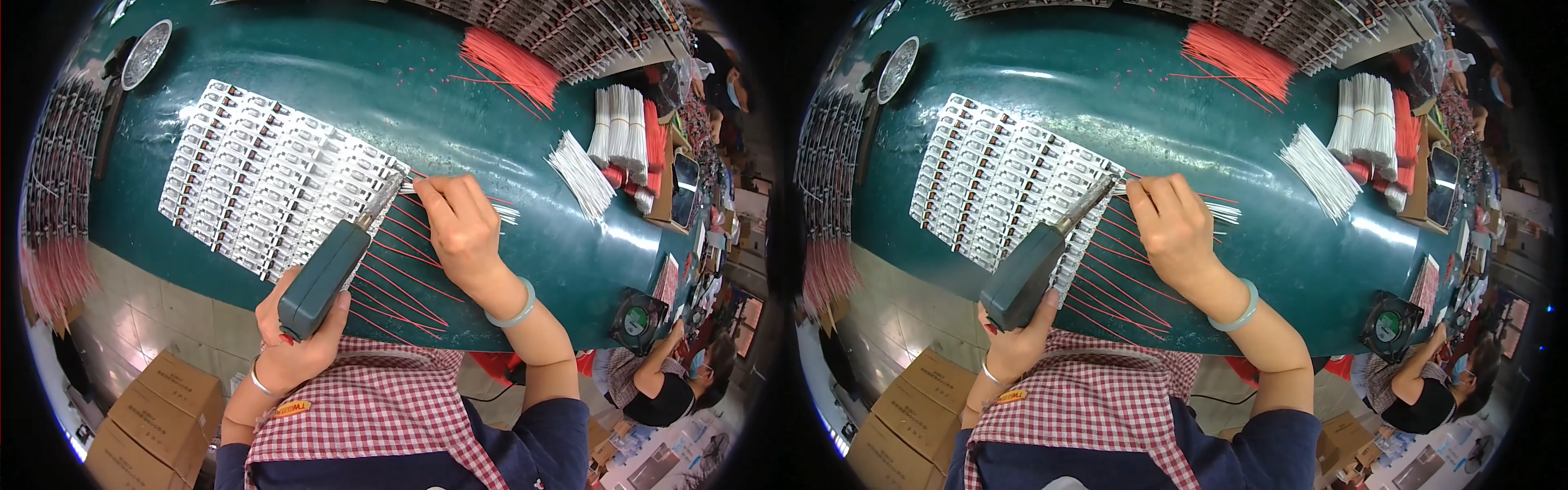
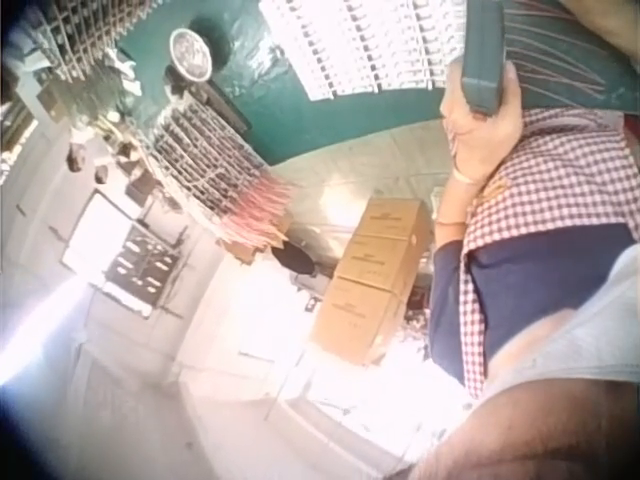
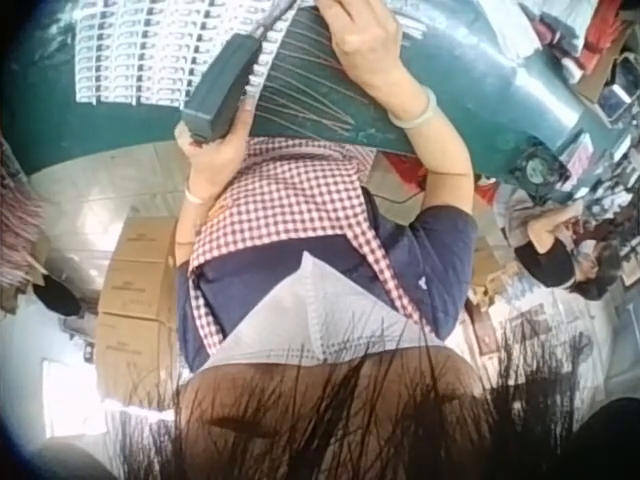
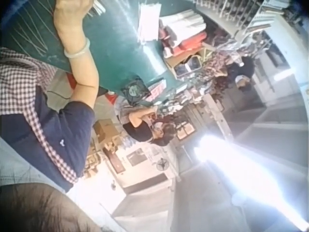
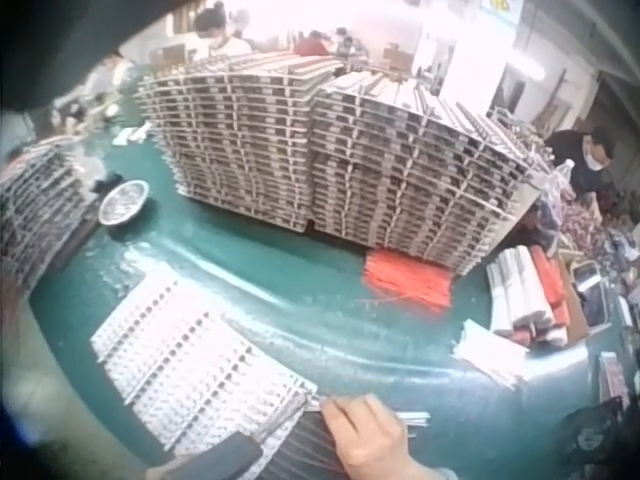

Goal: The person assembles electronic components by soldering wires to a circuit board using a soldering gun and a wire feeder.

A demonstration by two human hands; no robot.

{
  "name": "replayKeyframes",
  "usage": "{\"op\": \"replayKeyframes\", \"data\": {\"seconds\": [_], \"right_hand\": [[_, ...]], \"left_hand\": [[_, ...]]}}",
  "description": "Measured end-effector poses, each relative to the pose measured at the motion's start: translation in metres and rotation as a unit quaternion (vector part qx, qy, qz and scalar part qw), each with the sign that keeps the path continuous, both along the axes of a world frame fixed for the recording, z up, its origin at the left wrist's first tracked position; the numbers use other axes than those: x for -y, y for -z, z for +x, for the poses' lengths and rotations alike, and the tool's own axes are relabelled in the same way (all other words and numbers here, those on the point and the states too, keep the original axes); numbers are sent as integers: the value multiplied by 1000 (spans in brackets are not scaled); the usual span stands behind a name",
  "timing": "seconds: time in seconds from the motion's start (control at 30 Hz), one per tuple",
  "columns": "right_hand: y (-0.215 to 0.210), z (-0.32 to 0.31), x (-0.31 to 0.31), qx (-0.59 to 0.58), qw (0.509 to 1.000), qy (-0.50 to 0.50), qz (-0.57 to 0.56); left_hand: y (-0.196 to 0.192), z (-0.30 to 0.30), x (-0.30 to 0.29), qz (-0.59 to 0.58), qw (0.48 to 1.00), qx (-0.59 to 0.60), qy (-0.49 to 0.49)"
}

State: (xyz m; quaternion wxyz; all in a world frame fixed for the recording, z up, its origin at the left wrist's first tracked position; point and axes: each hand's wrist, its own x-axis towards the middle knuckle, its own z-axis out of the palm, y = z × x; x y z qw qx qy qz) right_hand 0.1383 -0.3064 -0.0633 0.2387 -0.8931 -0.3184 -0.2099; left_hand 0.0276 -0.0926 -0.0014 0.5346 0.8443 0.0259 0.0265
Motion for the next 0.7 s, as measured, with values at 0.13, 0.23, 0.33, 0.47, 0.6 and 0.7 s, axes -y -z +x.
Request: {"op": "replayKeyframes", "data": {"seconds": [0.13,0.23,0.33,0.47,0.6,0.7], "right_hand": [[-4,0,-3,-3,1000,5,3],[-6,0,-5,-2,1000,12,7],[-5,1,-5,2,1000,10,7],[-6,1,-5,3,1000,9,8],[-1,1,-1,11,1000,-6,-7],[-1,0,-1,7,1000,-7,-9]], "left_hand": [[1,-3,1,4,999,-40,3],[4,-2,3,16,1000,12,9],[1,-1,4,49,998,22,23],[4,-4,3,37,999,37,13],[1,-7,2,63,997,53,9],[2,-10,2,30,999,41,-5]]}}
